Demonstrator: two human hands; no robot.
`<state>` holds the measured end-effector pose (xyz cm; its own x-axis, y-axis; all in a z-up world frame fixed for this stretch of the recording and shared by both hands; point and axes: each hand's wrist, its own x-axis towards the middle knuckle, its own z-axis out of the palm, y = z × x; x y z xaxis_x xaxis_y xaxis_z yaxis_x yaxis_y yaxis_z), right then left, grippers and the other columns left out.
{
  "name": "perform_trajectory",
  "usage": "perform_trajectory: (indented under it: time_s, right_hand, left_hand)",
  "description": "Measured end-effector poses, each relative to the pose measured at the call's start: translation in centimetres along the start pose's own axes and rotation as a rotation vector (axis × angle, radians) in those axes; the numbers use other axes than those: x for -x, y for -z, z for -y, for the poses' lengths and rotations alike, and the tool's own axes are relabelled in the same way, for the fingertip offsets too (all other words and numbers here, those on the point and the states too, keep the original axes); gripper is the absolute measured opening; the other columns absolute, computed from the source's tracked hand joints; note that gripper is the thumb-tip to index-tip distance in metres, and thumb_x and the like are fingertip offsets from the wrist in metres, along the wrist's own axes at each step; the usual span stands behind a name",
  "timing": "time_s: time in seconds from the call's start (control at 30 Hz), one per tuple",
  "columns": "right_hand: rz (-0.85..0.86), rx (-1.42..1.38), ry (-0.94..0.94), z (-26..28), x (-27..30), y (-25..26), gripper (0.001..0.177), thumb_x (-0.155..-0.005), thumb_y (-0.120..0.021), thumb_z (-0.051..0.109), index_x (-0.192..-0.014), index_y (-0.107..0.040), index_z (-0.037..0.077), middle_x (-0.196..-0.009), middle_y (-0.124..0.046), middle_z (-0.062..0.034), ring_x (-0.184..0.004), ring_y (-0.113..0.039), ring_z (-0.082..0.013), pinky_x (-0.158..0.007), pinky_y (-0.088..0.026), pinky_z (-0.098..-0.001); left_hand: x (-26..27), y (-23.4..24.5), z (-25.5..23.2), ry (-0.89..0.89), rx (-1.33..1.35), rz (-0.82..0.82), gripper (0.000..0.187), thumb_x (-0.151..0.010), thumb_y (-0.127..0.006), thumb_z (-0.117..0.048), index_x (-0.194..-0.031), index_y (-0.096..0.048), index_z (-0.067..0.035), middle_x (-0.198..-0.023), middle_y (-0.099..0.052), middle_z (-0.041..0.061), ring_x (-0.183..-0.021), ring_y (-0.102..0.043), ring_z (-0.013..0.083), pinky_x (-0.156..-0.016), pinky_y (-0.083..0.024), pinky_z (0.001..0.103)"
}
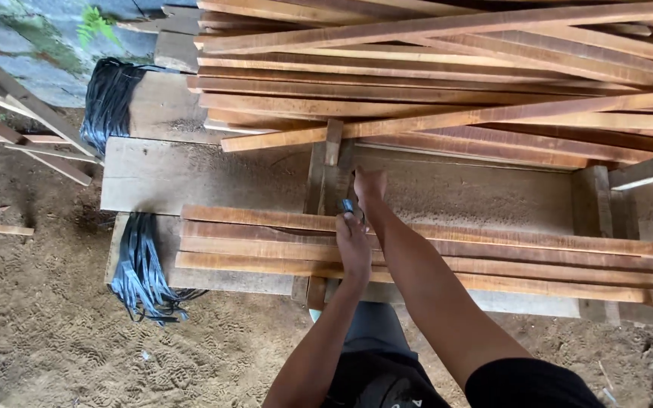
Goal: The recorder aligns a set of thin wooden strips and prepares to secure them with a plastic tie.
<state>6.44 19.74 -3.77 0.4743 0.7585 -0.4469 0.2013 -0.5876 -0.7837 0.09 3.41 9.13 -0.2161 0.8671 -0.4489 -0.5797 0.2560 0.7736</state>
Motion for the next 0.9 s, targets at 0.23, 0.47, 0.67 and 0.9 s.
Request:
perform_trajectory:
  time_s: [0.23,0.47,0.67,0.9]
  right_hand:
    - [-0.05,-0.039,0.081,-2.6,-3.9,-1.9,0.036,-0.089,-0.069,0.023,-0.062,-0.058,0.002,-0.045,-0.047,-0.0061,-0.037,-0.049,-0.017,-0.041,-0.039,-0.0392]
    - [-0.04,0.051,0.094,0.6,0.2,-0.8,0.04,-0.086,-0.073,0.028,-0.063,-0.061,-0.002,-0.051,-0.053,-0.0126,-0.052,-0.064,-0.0289,-0.056,-0.047,-0.0478]
    - [0.003,-0.04,0.058,0.3,0.6,-0.4,0.044,-0.09,-0.069,0.021,-0.053,-0.046,0.016,-0.042,-0.037,0.001,-0.039,-0.037,-0.0111,-0.048,-0.041,-0.0345]
    - [0.037,0.025,0.071,0.3,0.2,-0.4,0.046,-0.092,-0.064,0.021,-0.05,-0.044,0.017,-0.041,-0.034,0.0015,-0.034,-0.029,-0.0073,-0.039,-0.032,-0.0309]
  left_hand:
    - [1.5,0.1,-0.5,-0.128,-0.208,0.082,0.023,-0.116,-0.025,-0.017,-0.094,-0.033,-0.019,-0.086,-0.032,-0.007,-0.071,-0.035,0.0053,-0.068,-0.035,0.029]
    - [-2.8,5.2,7.6,-0.309,-0.456,0.093,0.044,-0.115,-0.028,-0.02,-0.15,-0.033,0.006,-0.096,-0.06,0.02,-0.094,-0.068,0.0289,-0.096,-0.059,0.058]
    - [-2.8,6.6,10.3,-0.361,-0.562,0.08,0.046,-0.114,-0.027,-0.015,-0.156,-0.025,0.005,-0.093,-0.058,0.019,-0.094,-0.069,0.037,-0.092,-0.062,0.06]
    - [-1.8,5.3,7.2,-0.367,-0.568,0.104,0.036,-0.113,-0.027,-0.014,-0.14,-0.045,0.003,-0.072,-0.056,0.016,-0.059,-0.06,0.0254,-0.066,-0.067,0.048]
